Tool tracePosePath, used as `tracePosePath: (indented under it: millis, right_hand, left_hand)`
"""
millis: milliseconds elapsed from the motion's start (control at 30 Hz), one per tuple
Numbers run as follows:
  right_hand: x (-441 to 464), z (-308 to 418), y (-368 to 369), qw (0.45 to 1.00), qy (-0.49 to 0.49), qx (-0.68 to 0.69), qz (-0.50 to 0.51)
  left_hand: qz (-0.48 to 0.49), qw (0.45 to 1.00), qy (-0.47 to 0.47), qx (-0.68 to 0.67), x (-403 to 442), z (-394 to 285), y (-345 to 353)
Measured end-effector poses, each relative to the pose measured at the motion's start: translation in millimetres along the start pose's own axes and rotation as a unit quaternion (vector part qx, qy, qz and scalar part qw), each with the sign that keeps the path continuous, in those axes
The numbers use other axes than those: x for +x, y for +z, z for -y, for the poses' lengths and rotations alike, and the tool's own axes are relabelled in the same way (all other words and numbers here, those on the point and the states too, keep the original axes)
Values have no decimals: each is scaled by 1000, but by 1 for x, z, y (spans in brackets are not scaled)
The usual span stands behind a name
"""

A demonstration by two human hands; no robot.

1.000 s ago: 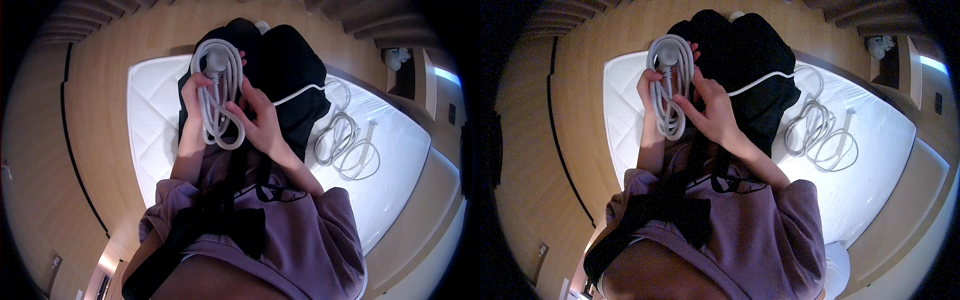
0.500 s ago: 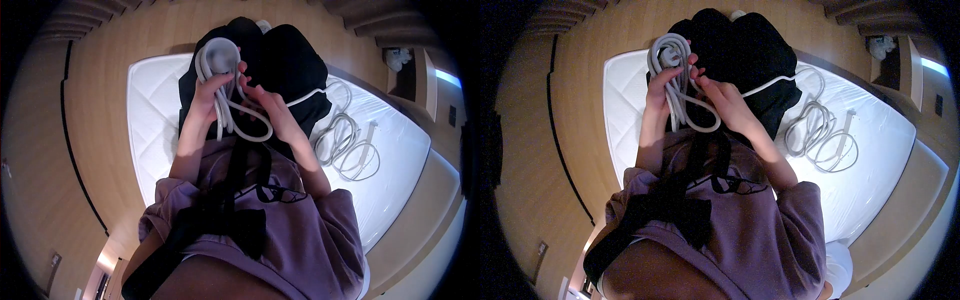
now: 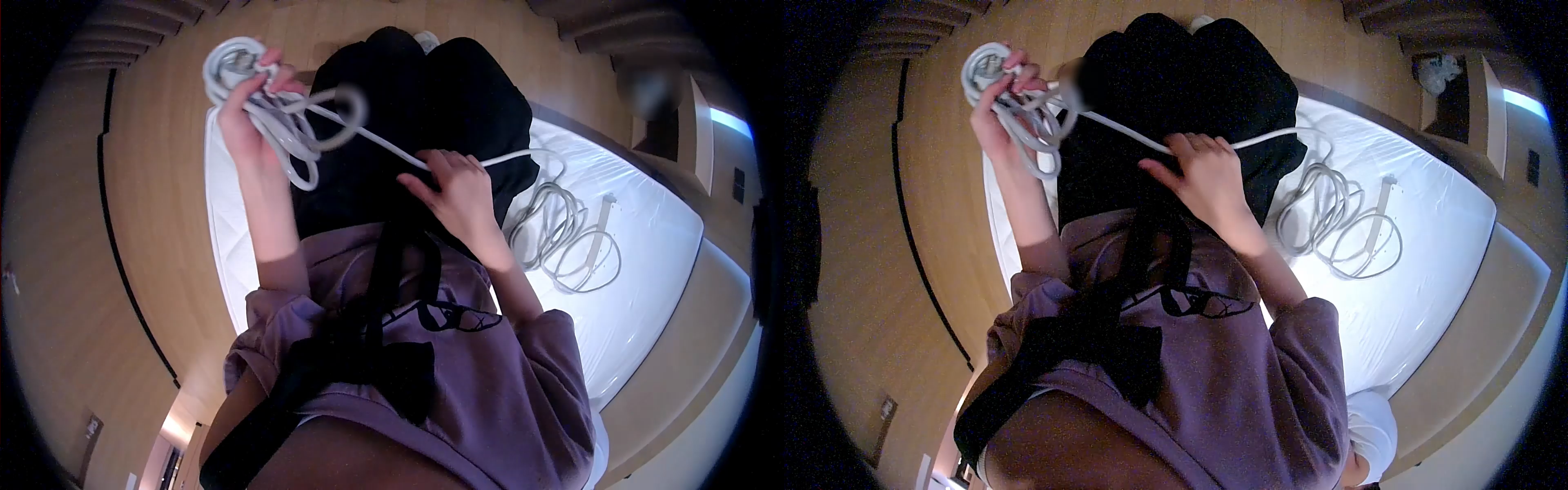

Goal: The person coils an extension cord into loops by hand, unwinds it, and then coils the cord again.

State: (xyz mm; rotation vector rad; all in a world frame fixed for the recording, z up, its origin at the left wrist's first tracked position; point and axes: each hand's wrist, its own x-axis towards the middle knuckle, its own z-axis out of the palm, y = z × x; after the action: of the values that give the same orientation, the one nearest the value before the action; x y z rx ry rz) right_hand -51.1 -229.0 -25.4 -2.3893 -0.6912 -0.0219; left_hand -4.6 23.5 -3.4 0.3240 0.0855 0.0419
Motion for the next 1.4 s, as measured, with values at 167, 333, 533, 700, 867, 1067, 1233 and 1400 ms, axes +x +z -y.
tracePosePath:
  millis: [167, 333, 533, 700, 867, 1067, 1233, 1400]
  right_hand:
    - [-20, -21, -9, 992, 97, 77, -10]
    - [-24, -16, -24, 997, -42, 69, -17]
    - [-3, 24, -63, 982, -179, 59, -18]
    - [26, 26, -78, 970, -216, 79, -83]
    - [53, 14, -74, 975, -107, 169, -93]
    - [59, 8, -54, 964, -89, 230, -98]
    - [62, 14, -55, 956, -26, 259, -136]
    - [68, 17, -71, 968, -3, 239, -81]
  left_hand:
    - [-9, 994, 98, 50, 4, -36, -6]
    - [-229, 857, 270, 375, 9, 2, -2]
    - [-186, 842, 245, 444, 8, 28, -8]
    - [-32, 798, 215, 563, -8, 67, -2]
    - [-97, 889, -62, 443, -40, 97, 27]
    - [-44, 914, -172, 365, -46, 100, 25]
    - [-44, 939, -227, 253, -54, 85, 31]
    - [6, 899, -289, 330, -56, 71, 52]
